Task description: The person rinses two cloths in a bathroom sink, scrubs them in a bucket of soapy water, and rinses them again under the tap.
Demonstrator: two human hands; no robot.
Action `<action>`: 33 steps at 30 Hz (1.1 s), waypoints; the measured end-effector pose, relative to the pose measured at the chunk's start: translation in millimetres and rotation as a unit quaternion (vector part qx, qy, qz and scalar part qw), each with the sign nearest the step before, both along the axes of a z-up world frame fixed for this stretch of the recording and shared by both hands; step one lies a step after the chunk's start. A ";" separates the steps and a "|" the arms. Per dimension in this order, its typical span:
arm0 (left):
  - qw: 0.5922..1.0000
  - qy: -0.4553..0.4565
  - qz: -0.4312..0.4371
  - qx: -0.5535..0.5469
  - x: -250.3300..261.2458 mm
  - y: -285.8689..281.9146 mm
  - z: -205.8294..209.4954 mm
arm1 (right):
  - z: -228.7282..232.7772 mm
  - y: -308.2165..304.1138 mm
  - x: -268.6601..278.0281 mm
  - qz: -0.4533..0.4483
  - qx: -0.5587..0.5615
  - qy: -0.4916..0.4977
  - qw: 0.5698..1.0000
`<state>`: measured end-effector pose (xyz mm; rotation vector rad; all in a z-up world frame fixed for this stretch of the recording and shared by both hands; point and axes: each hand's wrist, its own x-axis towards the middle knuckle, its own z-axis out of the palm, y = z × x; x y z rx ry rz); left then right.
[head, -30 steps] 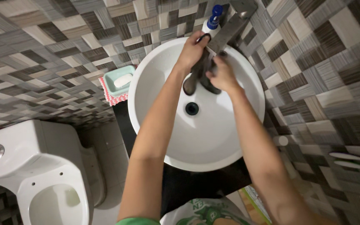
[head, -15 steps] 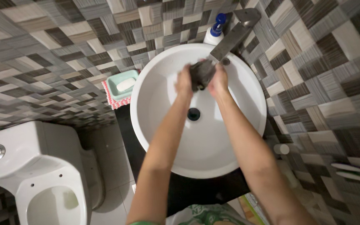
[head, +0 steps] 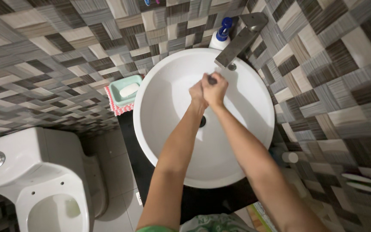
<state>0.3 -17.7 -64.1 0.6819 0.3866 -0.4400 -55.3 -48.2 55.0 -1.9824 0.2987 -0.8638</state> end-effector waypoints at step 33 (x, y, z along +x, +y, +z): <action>0.563 -0.329 -0.160 0.741 -10.3 99.5 216.9 | 27.9 -102.9 -14.5 0.160 -0.114 0.310 0.930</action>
